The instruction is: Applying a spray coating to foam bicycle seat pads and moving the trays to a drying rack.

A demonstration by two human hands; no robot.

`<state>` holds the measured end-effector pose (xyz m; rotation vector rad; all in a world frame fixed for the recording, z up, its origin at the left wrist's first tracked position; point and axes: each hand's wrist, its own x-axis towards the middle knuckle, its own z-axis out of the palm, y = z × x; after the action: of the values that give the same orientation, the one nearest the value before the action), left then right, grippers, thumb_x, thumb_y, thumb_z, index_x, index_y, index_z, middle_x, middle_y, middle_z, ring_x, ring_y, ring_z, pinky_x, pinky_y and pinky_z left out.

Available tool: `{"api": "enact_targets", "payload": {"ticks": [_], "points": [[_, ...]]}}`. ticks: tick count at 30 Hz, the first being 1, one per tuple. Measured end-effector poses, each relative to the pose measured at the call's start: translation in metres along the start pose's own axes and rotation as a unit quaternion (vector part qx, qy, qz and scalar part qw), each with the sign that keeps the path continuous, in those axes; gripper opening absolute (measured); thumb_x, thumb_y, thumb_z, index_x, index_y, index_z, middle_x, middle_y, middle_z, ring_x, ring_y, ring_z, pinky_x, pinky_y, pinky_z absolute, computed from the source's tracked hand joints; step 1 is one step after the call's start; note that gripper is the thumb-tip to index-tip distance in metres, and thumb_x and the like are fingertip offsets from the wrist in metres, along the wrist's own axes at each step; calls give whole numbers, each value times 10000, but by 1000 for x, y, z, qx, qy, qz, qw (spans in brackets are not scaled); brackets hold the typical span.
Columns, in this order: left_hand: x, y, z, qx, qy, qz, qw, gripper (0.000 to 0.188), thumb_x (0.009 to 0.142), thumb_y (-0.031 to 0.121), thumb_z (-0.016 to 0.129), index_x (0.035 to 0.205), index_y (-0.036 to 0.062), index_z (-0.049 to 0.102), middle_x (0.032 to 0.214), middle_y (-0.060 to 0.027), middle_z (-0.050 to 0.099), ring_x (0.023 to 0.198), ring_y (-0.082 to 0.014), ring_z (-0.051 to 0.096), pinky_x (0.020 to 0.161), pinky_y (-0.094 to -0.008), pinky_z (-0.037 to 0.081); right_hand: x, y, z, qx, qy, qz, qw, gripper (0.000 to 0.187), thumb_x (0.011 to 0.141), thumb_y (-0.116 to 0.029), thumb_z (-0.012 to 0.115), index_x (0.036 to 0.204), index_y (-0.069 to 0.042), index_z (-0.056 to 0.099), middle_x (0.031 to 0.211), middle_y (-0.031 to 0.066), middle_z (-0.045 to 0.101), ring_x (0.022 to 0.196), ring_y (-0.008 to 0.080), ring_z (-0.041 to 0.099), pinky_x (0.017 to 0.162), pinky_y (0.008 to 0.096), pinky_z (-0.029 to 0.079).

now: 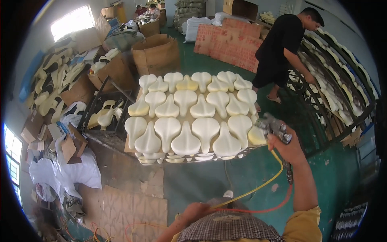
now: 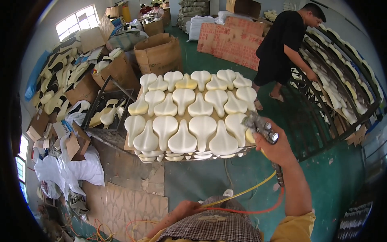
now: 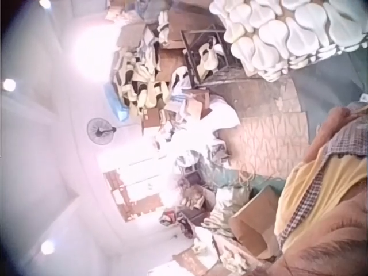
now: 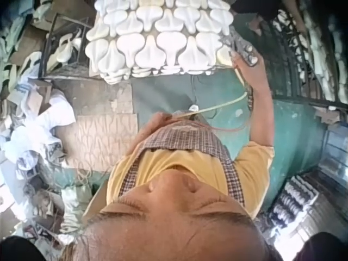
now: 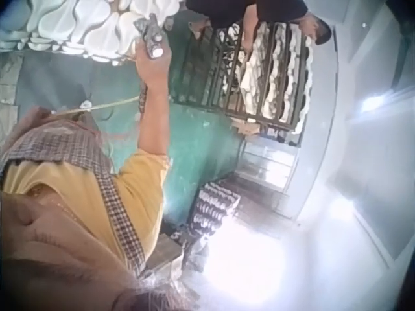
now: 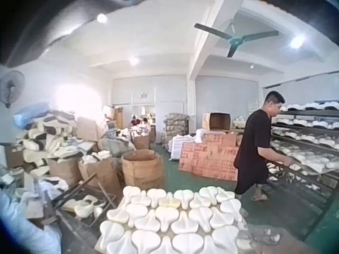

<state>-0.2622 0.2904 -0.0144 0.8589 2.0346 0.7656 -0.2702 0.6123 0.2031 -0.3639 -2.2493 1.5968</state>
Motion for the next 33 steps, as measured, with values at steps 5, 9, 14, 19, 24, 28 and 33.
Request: {"api": "enact_targets", "payload": {"ticks": [5, 9, 14, 19, 24, 28, 33], "points": [[16, 6, 4, 13, 17, 6, 1000, 402, 843, 466, 577, 780, 76, 651, 679, -178, 595, 656, -373, 576, 580, -420, 456, 16, 12, -5, 2, -67, 11, 998, 355, 825, -92, 639, 1156, -17, 534, 790, 4, 590, 567, 56, 523, 516, 216, 443], [25, 28, 2, -23, 21, -13, 999, 455, 848, 513, 530, 831, 75, 654, 763, -194, 613, 756, -389, 582, 658, -427, 465, 31, 19, -19, 6, -69, -3, 998, 371, 834, -94, 630, 1183, -19, 527, 794, 5, 589, 593, 48, 526, 526, 217, 458], [40, 37, 22, -28, 58, -10, 998, 410, 846, 457, 573, 787, 56, 634, 663, -176, 585, 657, -382, 567, 580, -438, 449, 32, 27, -34, -1, -115, -6, 993, 393, 831, -107, 637, 1197, -22, 521, 821, 14, 597, 616, 56, 540, 539, 231, 477], [51, 48, 33, -10, 44, -25, 999, 426, 849, 467, 566, 760, 54, 622, 668, -176, 585, 669, -387, 568, 581, -438, 448, 34, 30, -51, -14, -80, 6, 997, 405, 820, -118, 652, 1196, -34, 528, 823, 21, 609, 615, 56, 545, 560, 239, 474], [53, 57, 37, 0, 41, -19, 999, 425, 852, 466, 561, 752, 56, 612, 671, -177, 585, 665, -381, 574, 580, -441, 447, -4, 47, -55, -46, -198, -13, 979, 428, 802, -134, 675, 1195, -40, 534, 800, 27, 610, 622, 53, 535, 570, 225, 461], [54, 50, 46, -3, 34, -18, 999, 412, 852, 469, 559, 780, 69, 628, 686, -172, 598, 677, -377, 584, 594, -440, 459, 1, 39, -58, -4, -127, 76, 989, 447, 803, -151, 679, 1204, -29, 523, 830, 36, 632, 714, 86, 557, 655, 244, 475], [45, 51, 46, -20, 32, -10, 999, 417, 856, 475, 545, 775, 73, 624, 685, -169, 597, 677, -379, 582, 599, -450, 460, -28, 50, -63, -42, -228, 73, 970, 451, 803, -151, 679, 1210, -40, 518, 926, 58, 634, 804, 127, 574, 731, 271, 475]]}}
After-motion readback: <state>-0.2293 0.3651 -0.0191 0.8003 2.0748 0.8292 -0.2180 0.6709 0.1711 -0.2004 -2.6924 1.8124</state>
